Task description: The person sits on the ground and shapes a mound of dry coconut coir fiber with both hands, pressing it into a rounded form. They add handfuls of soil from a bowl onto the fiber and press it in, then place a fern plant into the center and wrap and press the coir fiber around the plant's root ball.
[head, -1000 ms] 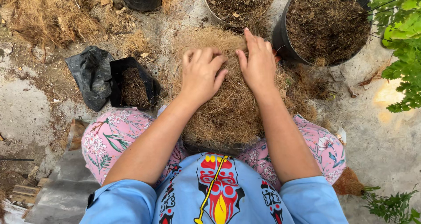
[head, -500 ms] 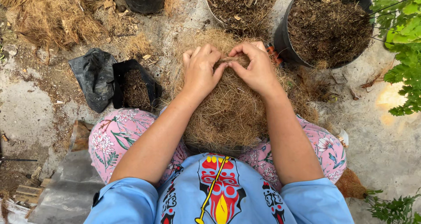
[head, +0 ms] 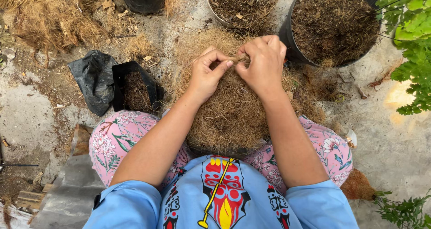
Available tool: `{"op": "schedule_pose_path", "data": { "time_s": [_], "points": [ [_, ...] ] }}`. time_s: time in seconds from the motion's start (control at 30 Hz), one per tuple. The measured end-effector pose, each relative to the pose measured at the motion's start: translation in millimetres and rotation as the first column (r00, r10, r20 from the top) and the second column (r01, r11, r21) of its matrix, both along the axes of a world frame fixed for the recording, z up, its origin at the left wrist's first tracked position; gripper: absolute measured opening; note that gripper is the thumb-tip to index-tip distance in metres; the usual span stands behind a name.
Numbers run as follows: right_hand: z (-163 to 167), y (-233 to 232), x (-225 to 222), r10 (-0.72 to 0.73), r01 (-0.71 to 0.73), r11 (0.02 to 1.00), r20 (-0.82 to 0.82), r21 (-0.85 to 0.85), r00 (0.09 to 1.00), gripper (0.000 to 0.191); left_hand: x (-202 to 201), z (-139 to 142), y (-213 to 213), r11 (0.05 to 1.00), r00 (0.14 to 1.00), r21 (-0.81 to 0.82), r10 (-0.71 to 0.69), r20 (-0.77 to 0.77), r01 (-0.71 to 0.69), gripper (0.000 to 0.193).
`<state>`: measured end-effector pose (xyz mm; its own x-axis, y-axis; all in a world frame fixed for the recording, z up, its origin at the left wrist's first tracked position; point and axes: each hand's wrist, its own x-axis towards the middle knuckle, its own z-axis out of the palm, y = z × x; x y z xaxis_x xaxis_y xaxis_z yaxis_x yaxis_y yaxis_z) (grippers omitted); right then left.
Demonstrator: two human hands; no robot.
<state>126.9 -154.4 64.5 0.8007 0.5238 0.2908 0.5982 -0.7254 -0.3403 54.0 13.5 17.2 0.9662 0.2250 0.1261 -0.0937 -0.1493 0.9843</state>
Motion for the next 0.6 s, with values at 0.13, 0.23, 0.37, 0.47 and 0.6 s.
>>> {"op": "schedule_pose_path", "data": {
  "time_s": [0.13, 0.23, 0.37, 0.47, 0.6],
  "points": [
    [-6, -11, 12, -0.084, 0.082, 0.996, -0.059, -0.037, 0.995, 0.018, -2, 6, 15, 0.983, 0.996, -0.176, 0.037, -0.077, -0.05, 0.013],
    [-4, -19, 18, -0.105, 0.104, 0.994, -0.358, -0.023, 0.928, 0.01, 1, 15, 31, 0.989, 0.981, -0.082, 0.112, -0.158, -0.126, 0.007],
    [1, -18, 19, -0.071, 0.199, 0.973, -0.662, 0.12, 0.746, 0.03, 1, 28, 29, 0.948, 0.986, 0.296, 0.146, -0.08, -0.116, 0.01],
    [1, -11, 17, -0.001, 0.127, 0.974, -0.551, 0.19, 0.834, 0.051, -2, 38, 27, 0.822, 0.982, 0.536, 0.161, 0.103, -0.191, 0.04],
    [-3, -12, 5, -0.028, 0.043, 0.992, -0.125, 0.121, 0.992, 0.042, -19, 45, 26, 0.644, 0.95, 0.701, 0.163, 0.265, -0.306, 0.041]
  ]
}}
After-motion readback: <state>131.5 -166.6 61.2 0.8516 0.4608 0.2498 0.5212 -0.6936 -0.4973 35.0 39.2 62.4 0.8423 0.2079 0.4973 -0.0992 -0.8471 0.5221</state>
